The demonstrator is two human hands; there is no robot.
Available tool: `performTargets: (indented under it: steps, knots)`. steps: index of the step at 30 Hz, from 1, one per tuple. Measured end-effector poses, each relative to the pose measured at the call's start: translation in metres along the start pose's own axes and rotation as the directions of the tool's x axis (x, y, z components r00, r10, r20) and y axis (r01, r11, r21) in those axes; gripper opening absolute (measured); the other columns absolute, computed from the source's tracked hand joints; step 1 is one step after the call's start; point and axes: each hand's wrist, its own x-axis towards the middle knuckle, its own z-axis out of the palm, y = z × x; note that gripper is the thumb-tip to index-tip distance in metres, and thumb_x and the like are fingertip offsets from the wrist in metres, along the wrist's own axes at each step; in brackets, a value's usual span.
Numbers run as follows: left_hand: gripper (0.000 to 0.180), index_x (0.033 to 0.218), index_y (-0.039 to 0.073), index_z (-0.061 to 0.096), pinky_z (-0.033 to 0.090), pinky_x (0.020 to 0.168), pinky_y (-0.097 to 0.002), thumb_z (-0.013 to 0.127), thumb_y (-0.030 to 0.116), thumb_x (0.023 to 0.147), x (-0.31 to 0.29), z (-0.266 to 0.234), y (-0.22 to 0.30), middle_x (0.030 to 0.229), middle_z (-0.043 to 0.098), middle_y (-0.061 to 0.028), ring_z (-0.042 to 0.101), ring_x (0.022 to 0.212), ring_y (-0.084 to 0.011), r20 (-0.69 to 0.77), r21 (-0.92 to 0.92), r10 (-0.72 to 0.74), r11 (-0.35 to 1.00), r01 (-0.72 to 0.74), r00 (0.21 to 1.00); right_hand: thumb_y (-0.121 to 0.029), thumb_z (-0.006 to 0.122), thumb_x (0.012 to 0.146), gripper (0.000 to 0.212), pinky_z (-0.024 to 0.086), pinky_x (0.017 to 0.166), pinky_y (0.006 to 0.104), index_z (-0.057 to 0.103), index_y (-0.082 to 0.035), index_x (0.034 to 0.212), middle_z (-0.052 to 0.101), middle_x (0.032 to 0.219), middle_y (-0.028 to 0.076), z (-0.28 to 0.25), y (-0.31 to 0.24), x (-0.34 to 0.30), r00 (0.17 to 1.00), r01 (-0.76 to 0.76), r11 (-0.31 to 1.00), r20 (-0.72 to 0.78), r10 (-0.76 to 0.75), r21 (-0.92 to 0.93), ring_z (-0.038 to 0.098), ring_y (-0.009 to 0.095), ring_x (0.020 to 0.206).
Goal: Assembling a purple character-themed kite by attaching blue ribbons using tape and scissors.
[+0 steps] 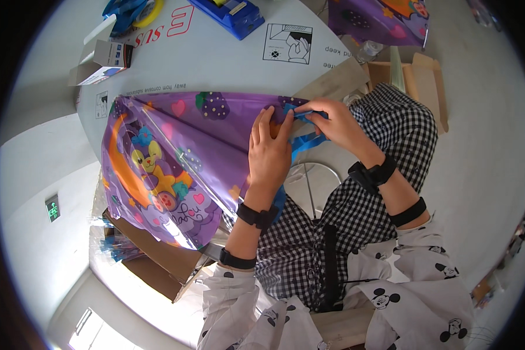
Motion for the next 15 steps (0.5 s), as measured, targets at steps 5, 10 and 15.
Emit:
performTargets:
  steps: [5,10,15]
  knots:
    - [0.063,0.137,0.016,0.05,0.039,0.106,-0.0443,0.061,0.002,0.076,0.0002,-0.0012,-0.0006,0.139,0.038,-0.0153,0.038,0.131,-0.0353,0.017,-0.02,0.001,1.0,-0.001,1.0,0.003,0.06,0.085,0.026,0.048,0.059,0.0306,0.069,-0.005,0.107,0.068,0.093,0.014,0.0005,0.0037,0.0021,0.994,0.103,0.988,-0.015,-0.105,-0.113,0.062,0.021,0.067]
    - [0.063,0.137,0.015,0.05,0.04,0.105,-0.0444,0.061,0.001,0.076,-0.0004,-0.0032,-0.0018,0.14,0.037,-0.0154,0.038,0.131,-0.0355,0.031,-0.026,-0.002,1.0,0.003,1.0,0.005,0.059,0.082,0.029,0.05,0.071,0.035,0.069,-0.006,0.107,0.068,0.097,0.015,0.0032,0.0027,0.0031,0.975,0.213,0.959,-0.027,-0.222,-0.186,0.064,0.031,0.083]
    - [0.063,0.136,0.016,0.05,0.041,0.104,-0.044,0.061,0.001,0.076,-0.0003,-0.0036,-0.0023,0.14,0.037,-0.0153,0.039,0.131,-0.0352,0.033,-0.021,0.0,1.0,0.001,0.999,0.005,0.059,0.081,0.029,0.05,0.076,0.0377,0.069,-0.007,0.106,0.067,0.097,0.015,0.0056,0.0046,0.0035,0.959,0.271,0.938,-0.027,-0.283,-0.214,0.063,0.033,0.088]
